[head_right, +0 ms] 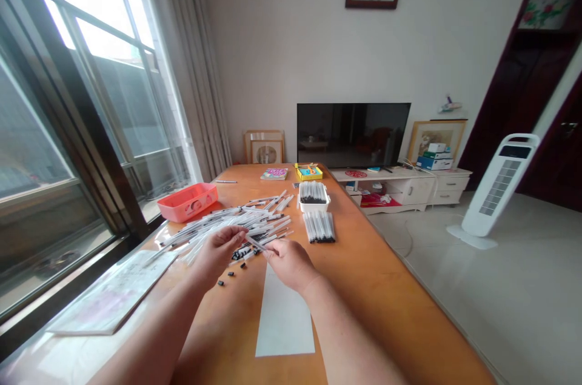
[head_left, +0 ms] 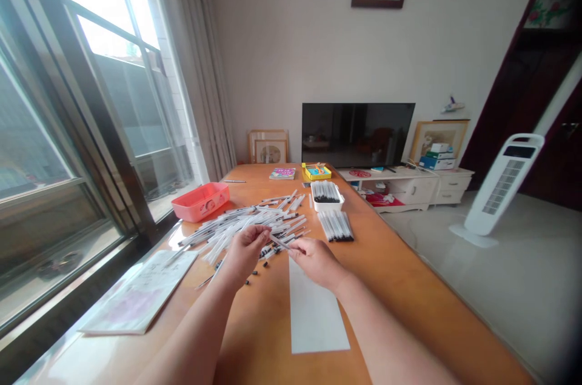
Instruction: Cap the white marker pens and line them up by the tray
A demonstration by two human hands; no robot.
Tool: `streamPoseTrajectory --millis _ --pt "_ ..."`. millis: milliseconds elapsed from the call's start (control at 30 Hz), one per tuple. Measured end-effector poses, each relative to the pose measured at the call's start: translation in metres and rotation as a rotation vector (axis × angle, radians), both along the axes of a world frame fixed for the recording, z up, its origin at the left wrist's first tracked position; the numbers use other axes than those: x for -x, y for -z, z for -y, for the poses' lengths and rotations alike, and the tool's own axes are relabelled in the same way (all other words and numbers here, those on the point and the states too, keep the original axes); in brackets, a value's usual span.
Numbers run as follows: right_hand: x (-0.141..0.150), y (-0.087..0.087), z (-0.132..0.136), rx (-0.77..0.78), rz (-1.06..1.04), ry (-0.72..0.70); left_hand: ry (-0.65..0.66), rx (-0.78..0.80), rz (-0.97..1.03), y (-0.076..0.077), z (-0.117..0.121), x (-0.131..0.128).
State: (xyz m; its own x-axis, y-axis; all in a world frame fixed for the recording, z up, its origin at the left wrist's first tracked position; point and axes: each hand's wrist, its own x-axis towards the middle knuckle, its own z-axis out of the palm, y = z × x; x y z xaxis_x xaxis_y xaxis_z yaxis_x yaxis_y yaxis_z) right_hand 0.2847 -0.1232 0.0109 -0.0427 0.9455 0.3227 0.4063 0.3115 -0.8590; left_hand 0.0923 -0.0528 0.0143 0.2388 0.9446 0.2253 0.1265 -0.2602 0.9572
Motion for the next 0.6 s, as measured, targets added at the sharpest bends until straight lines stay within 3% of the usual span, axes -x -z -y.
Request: streamPoseTrajectory --millis 167,300,433,600 --pt "0.001 0.003 -0.002 0.032 -0.037 0.048 0.055 0.004 0.008 -0.003 0.003 0.0" --pt "-0.005 0.013 -0.008 0.021 -0.053 0.105 -0.071 -0.039 -0.068 0.001 -0.005 0.006" --pt "-0.012 0.023 -0.013 0.006 -0.019 0.192 -0.198 -0.164 -0.337 0.012 -0.019 0.018" --pt "-0.018 0.031 -0.017 -0.01 0.085 0.251 -0.196 -0.171 -0.711 0.018 -0.026 0.023"
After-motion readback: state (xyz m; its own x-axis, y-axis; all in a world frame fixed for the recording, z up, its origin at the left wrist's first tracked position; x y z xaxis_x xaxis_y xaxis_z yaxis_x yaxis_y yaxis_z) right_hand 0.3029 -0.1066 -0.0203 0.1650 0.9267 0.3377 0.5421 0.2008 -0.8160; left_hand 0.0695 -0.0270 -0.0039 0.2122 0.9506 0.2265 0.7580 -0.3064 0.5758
